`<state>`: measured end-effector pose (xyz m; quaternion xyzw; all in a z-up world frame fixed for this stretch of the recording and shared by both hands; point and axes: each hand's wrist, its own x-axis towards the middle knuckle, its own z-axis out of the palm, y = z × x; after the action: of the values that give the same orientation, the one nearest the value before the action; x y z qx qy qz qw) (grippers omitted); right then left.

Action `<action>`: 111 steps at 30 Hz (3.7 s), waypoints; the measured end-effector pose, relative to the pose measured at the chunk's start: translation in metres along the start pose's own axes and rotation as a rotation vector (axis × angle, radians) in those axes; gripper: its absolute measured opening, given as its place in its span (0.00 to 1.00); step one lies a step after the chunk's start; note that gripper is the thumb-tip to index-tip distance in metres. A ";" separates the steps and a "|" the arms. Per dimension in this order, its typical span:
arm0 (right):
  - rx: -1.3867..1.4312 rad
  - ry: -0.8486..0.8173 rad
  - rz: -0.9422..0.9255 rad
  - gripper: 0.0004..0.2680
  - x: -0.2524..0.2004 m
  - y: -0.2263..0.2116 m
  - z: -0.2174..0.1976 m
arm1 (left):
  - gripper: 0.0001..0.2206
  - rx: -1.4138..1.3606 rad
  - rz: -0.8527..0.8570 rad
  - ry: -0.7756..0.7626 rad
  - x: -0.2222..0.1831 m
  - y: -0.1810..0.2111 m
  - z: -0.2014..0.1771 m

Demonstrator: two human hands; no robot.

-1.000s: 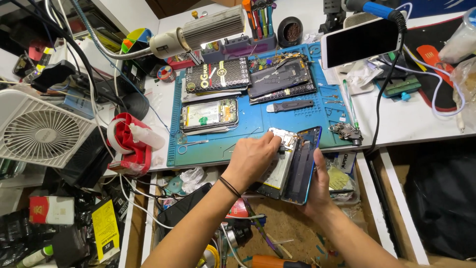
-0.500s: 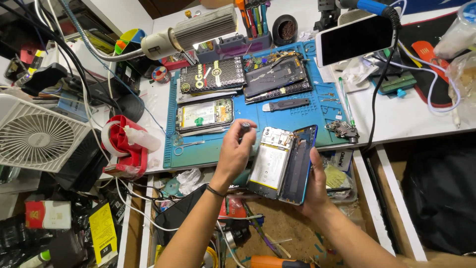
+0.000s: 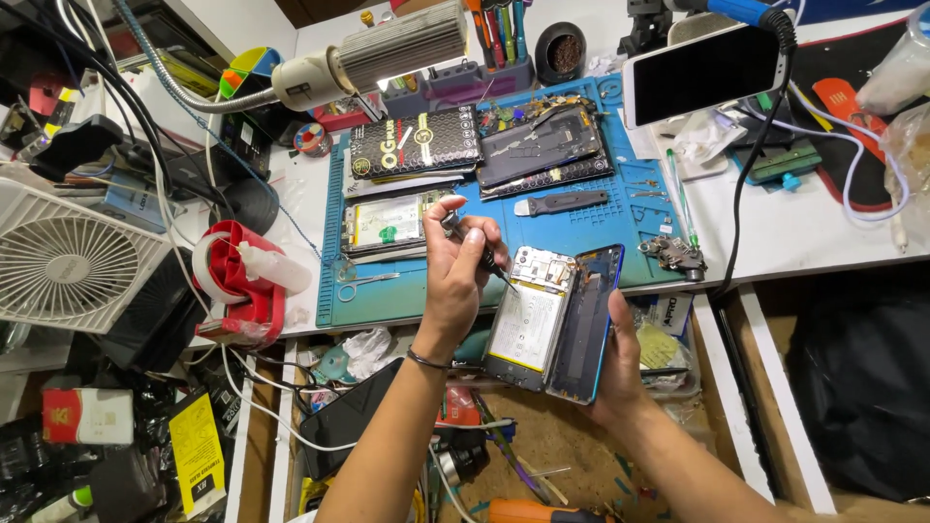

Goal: Disassembling a smartphone by removing the back cover and internal screws at a repair station.

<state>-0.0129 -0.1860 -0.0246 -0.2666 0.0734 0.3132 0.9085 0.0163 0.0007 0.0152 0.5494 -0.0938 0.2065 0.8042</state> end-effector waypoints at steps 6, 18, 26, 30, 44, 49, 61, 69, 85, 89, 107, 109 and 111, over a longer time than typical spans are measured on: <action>-0.005 -0.002 0.002 0.32 -0.002 -0.001 0.003 | 0.17 -0.022 -0.052 0.005 0.001 0.002 -0.007; 0.003 0.035 0.018 0.30 -0.010 -0.004 0.017 | 0.16 -0.047 -0.095 0.042 0.004 0.010 -0.019; 0.013 -0.099 -0.005 0.29 -0.010 -0.003 0.014 | 0.11 0.210 -0.404 0.168 -0.002 0.040 -0.070; 0.048 -0.102 -0.015 0.28 -0.006 0.000 0.009 | 0.07 0.337 -0.524 0.209 -0.013 0.043 -0.092; 0.026 -0.033 -0.036 0.29 -0.004 0.001 0.001 | 0.04 1.171 -0.513 0.109 -0.023 0.051 -0.115; 0.019 -0.024 -0.036 0.29 -0.001 0.001 -0.004 | 0.05 1.378 -0.343 -0.006 -0.029 0.052 -0.105; -0.023 0.017 -0.018 0.31 -0.006 -0.002 0.008 | 0.07 1.513 -0.324 0.056 -0.033 0.066 -0.088; -0.042 0.044 0.008 0.32 -0.004 -0.001 0.004 | 0.11 1.330 -0.439 0.159 -0.026 0.067 -0.103; 0.000 -0.016 -0.032 0.29 -0.020 -0.006 0.042 | 0.15 1.134 0.178 0.213 -0.062 0.065 -0.112; -0.004 -0.041 -0.026 0.30 -0.003 0.007 0.007 | 0.18 1.308 0.007 0.174 -0.068 0.099 -0.081; -0.146 0.190 0.150 0.42 -0.013 -0.009 0.050 | 0.15 0.838 0.379 -0.165 -0.046 0.019 -0.007; -0.150 0.221 0.143 0.42 -0.013 -0.010 0.055 | 0.16 0.849 0.384 -0.162 -0.046 0.018 -0.008; -0.150 0.253 0.133 0.41 -0.012 -0.012 0.057 | 0.17 0.859 0.390 -0.164 -0.045 0.017 -0.008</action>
<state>-0.0172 -0.1701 0.0322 -0.3657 0.1810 0.3410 0.8469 -0.0324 0.0037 0.0097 0.8187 -0.1644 0.3294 0.4407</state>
